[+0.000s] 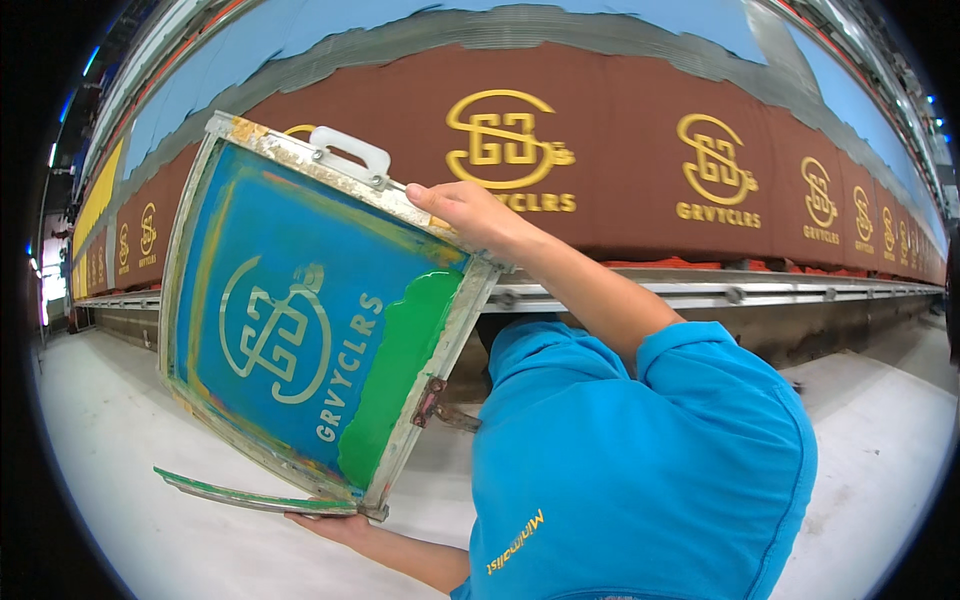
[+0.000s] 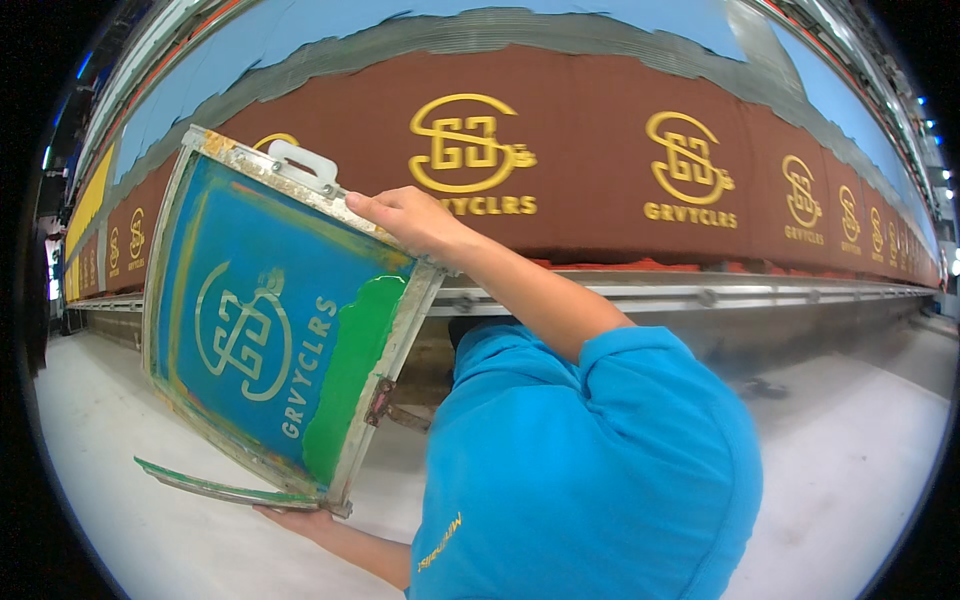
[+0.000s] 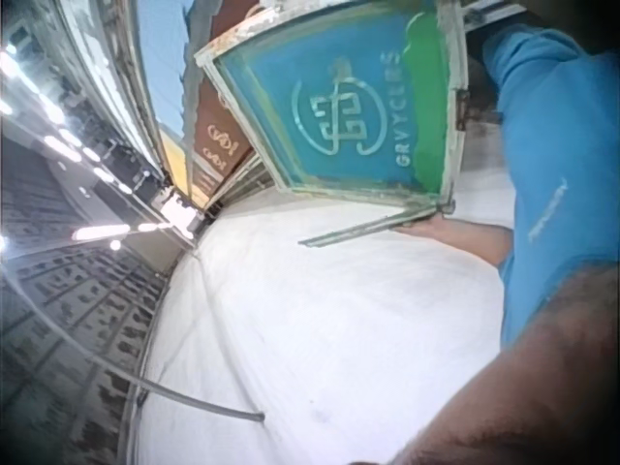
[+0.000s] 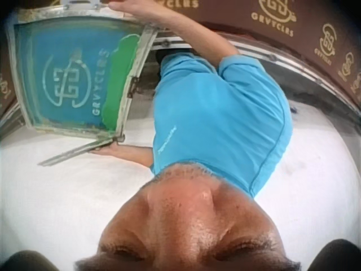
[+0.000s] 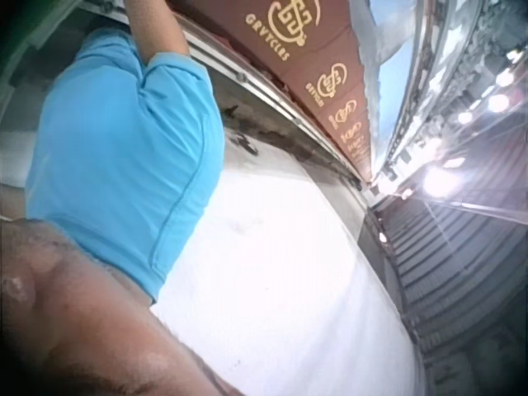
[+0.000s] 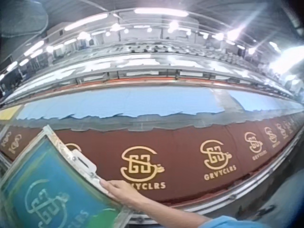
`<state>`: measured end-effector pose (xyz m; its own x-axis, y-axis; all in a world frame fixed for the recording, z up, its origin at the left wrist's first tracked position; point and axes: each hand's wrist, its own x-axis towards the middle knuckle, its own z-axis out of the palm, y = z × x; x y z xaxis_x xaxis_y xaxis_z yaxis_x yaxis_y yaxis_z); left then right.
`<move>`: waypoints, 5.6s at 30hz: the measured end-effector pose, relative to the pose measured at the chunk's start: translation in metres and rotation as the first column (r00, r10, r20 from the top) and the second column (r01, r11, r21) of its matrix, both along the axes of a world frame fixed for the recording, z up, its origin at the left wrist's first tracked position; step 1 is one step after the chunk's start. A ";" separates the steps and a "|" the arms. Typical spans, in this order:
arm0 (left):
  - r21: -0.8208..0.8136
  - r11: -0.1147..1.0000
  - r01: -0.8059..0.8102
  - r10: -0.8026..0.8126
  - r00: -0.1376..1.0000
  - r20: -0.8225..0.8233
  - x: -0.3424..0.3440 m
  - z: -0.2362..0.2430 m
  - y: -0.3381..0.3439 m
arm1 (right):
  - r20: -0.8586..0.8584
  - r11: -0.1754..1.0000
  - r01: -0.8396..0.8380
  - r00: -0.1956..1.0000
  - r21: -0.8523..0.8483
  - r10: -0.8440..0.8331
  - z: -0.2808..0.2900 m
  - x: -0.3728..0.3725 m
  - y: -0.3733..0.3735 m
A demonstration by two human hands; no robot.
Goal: The person cleans a screen printing frame with a cloth, then pours green ink onto it and uses a squeegee to spread the ink evenly across the mesh. They then position the frame over a garment on a printing table and perform a print stroke.
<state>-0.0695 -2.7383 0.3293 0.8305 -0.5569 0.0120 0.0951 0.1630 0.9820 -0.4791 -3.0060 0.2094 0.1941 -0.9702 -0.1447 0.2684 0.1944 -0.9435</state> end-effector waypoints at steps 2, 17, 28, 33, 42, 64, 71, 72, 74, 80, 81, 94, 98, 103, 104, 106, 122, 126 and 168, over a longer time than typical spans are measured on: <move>0.037 0.998 -0.048 0.046 0.997 0.054 -0.003 0.010 0.001 | -0.072 0.999 -0.020 0.997 -0.048 0.016 0.001 0.003 -0.009; 0.091 0.996 0.009 -0.009 1.000 0.005 -0.016 0.030 -0.024 | -0.073 0.995 -0.092 0.993 0.050 0.095 0.016 -0.004 -0.036; -0.109 0.984 0.140 -0.159 0.967 -0.201 0.002 0.029 -0.059 | 0.322 0.996 -0.075 0.945 0.047 0.056 0.012 -0.011 -0.042; -0.152 0.972 0.181 -0.208 0.960 -0.185 0.031 0.016 -0.067 | 0.354 0.979 0.033 0.930 0.201 -0.104 -0.003 -0.014 -0.038; -0.062 0.995 0.080 -0.087 0.989 -0.122 0.014 0.034 -0.051 | 0.359 0.979 -0.144 0.929 0.143 0.084 0.008 0.000 -0.071; 0.005 0.901 0.434 -0.417 0.869 -0.268 -0.138 0.056 -0.214 | 0.240 0.964 0.246 0.934 0.103 -0.264 0.009 -0.259 -0.018; 0.110 0.867 0.485 -0.438 0.849 -0.295 -0.594 -0.046 -0.169 | 0.313 0.939 0.325 0.885 0.115 -0.345 -0.118 -0.710 0.013; 0.150 0.878 0.454 -0.405 0.873 -0.270 -0.687 -0.064 -0.147 | 0.338 0.955 0.272 0.893 0.120 -0.297 -0.136 -0.806 0.025; 0.236 0.880 0.412 -0.332 0.890 -0.313 -0.872 -0.103 -0.091 | 0.284 0.954 0.269 0.911 0.135 -0.298 -0.159 -0.983 0.046; 0.107 0.956 0.274 -0.254 0.952 -0.171 -1.263 -0.175 0.056 | 0.338 0.986 0.148 0.927 0.073 -0.165 -0.226 -1.351 0.137; 0.096 0.959 0.267 -0.245 0.949 -0.197 -1.312 -0.185 0.069 | 0.346 0.989 0.150 0.927 0.000 -0.141 -0.227 -1.397 0.152; 0.031 0.903 0.429 -0.369 0.811 -0.455 -1.170 0.070 -0.015 | 0.129 0.931 0.349 0.924 0.112 -0.361 0.095 -1.310 0.168; -0.158 0.852 0.500 -0.524 0.801 -0.289 -1.166 0.077 -0.015 | 0.226 0.930 0.367 0.905 0.013 -0.360 0.078 -1.313 0.199; 0.003 0.928 0.372 -0.352 0.881 -0.317 -1.147 0.110 -0.015 | 0.163 0.919 0.384 0.905 0.086 -0.393 0.094 -1.260 0.160; -0.001 0.944 0.330 -0.318 0.909 -0.271 -1.141 0.121 -0.018 | 0.171 0.922 0.374 0.906 0.098 -0.386 0.102 -1.237 0.142; -0.006 0.963 0.271 -0.266 0.941 -0.209 -1.089 0.155 -0.041 | 0.159 0.972 0.235 0.960 -0.022 -0.229 0.121 -1.175 0.097; 0.056 0.973 0.226 -0.209 0.954 -0.213 -1.071 0.119 -0.075 | 0.001 0.996 0.050 0.999 0.080 -0.050 0.176 -1.203 -0.045; 0.072 0.907 0.414 -0.399 0.903 -0.162 -1.070 0.125 -0.095 | -0.086 0.988 0.153 0.985 -0.001 -0.152 0.190 -1.232 -0.014; 0.182 0.735 0.653 -0.536 0.725 -0.433 -0.746 0.208 -0.269 | -0.447 0.686 0.713 0.571 -0.146 -0.688 0.215 -0.907 -0.086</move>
<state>-0.8156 -3.0072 0.5370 0.2409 -0.8596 -0.4506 0.3922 -0.3385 0.8554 -1.3856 -3.0917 0.4244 -0.6396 -0.7652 -0.0734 -0.0922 0.1711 -0.9809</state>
